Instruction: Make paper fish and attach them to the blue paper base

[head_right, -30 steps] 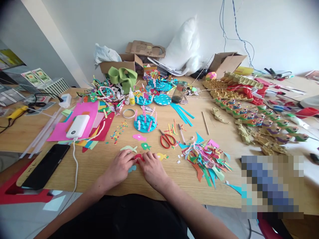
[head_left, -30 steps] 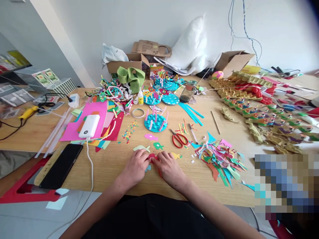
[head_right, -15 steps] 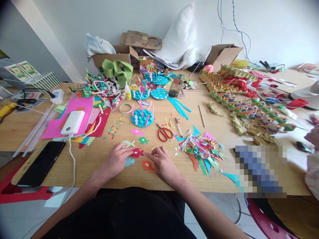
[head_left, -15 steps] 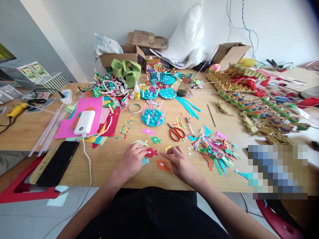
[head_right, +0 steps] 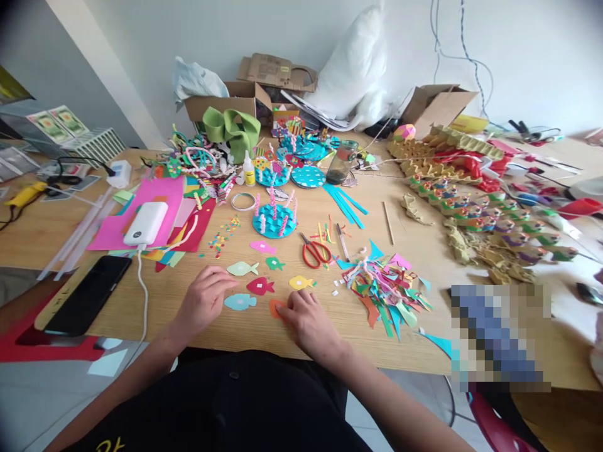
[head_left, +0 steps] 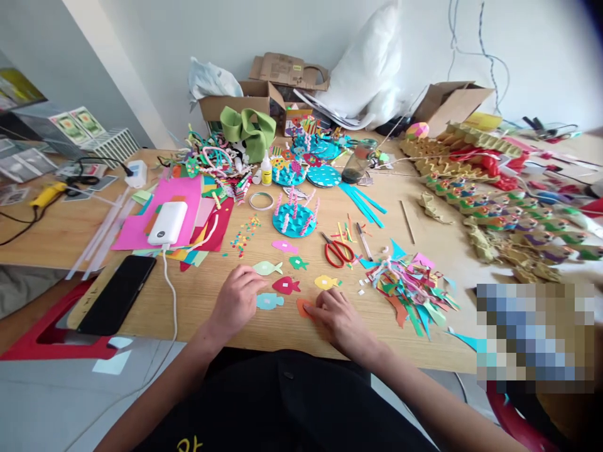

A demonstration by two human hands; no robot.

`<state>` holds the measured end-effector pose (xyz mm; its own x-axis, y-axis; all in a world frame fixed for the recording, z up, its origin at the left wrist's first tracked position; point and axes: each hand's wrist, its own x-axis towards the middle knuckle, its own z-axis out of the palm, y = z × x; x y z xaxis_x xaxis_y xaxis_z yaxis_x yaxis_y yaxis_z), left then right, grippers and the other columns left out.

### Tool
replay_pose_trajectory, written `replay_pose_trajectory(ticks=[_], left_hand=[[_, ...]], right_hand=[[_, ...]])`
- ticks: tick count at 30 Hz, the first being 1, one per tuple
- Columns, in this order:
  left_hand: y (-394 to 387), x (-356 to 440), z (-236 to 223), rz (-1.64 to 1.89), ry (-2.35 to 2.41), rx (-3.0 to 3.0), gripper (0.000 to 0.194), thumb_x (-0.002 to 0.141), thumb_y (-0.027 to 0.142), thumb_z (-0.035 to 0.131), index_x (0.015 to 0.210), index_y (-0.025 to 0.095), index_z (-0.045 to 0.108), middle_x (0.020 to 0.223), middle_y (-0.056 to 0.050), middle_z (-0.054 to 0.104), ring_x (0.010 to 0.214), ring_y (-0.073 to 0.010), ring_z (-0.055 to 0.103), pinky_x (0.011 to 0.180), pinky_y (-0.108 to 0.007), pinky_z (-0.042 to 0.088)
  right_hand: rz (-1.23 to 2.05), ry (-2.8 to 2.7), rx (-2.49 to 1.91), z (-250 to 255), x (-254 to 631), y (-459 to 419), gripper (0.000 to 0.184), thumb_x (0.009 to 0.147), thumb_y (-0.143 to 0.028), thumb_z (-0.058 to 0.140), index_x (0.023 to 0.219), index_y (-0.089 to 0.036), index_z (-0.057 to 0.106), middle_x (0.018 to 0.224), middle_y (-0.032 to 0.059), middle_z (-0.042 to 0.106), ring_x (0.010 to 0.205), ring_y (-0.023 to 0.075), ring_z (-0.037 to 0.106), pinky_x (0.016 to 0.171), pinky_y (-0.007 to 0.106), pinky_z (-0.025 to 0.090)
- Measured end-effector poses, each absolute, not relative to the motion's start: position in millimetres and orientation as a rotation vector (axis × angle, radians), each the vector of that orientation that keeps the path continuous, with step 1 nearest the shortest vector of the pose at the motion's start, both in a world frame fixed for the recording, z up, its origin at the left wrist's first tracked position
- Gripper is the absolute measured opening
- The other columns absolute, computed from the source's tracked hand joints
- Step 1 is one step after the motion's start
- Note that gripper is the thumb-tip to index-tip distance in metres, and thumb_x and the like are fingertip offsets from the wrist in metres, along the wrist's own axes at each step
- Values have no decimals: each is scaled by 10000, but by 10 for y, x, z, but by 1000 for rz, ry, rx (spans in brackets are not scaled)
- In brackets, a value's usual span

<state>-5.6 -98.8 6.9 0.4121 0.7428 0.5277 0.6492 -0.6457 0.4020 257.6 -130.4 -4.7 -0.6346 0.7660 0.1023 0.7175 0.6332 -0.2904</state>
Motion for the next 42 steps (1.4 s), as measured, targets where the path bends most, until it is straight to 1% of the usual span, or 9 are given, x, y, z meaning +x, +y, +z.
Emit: replay_pose_trajectory(ticks=[4,7,14,19,23,28,34,38,42], left_hand=[[-1191,-128,-52,1029,1251,2592,315,847,2,443,981,149,686,878,-70,690,893,-208,522,781,-348,502],[-1316,-83,-166,903,1290,2676,337,852,12,418,1020,141,679,922,-87,681,925,-222,515,790,-360,493],[-1352,-43,-218,739,1383,2669,355,869,53,378,995,178,686,939,-82,676,928,-223,524,794,-377,486],[-1310,-64,-203,876,1385,2479,340,853,17,400,908,185,690,863,-57,688,860,-201,540,762,-346,492],[-1195,-41,-167,969,1461,2416,345,839,-1,407,981,162,676,808,-61,678,841,-211,539,754,-354,496],[-946,43,-71,772,1631,2524,344,822,-16,448,1024,153,669,940,-85,669,909,-232,522,825,-389,486],[-815,102,-140,490,1713,2597,342,807,-11,499,1056,175,644,1007,-78,651,982,-253,509,828,-395,459],[-798,80,-182,496,1681,2567,332,800,-13,524,1041,181,645,1019,-71,655,993,-252,519,813,-391,451],[-778,35,-199,554,1650,2515,361,800,-34,503,1052,180,648,1038,-57,662,1007,-231,532,866,-381,453]], right_hand=[[425,-2453,-1164,-88,2545,-1230,298,850,-36,491,980,-213,692,872,76,561,840,199,464,744,342,415],[434,-2394,-1129,-120,2514,-1234,271,857,-37,479,939,-191,686,856,79,566,827,199,473,727,347,430],[480,-2366,-1109,-107,2515,-1292,320,841,-21,461,1021,-193,662,880,83,565,835,202,488,718,349,473],[468,-2345,-1117,-99,2540,-1312,339,849,-29,442,1062,-205,637,913,86,584,862,209,500,746,373,483],[403,-2370,-1122,-103,2545,-1336,327,850,-41,443,1066,-210,621,915,86,598,861,217,504,744,387,472],[353,-2382,-1138,-95,2543,-1350,321,843,-35,450,1065,-202,611,935,92,596,881,224,498,754,398,461],[326,-2357,-1156,-84,2545,-1361,319,852,-28,437,1059,-201,607,945,96,593,894,224,500,759,397,471],[326,-2324,-1160,-63,2549,-1377,299,862,-46,433,1042,-205,612,936,97,600,883,220,509,756,396,478],[345,-2292,-1159,-42,2545,-1380,285,869,-46,429,1019,-204,613,930,93,601,875,212,513,748,387,484]])
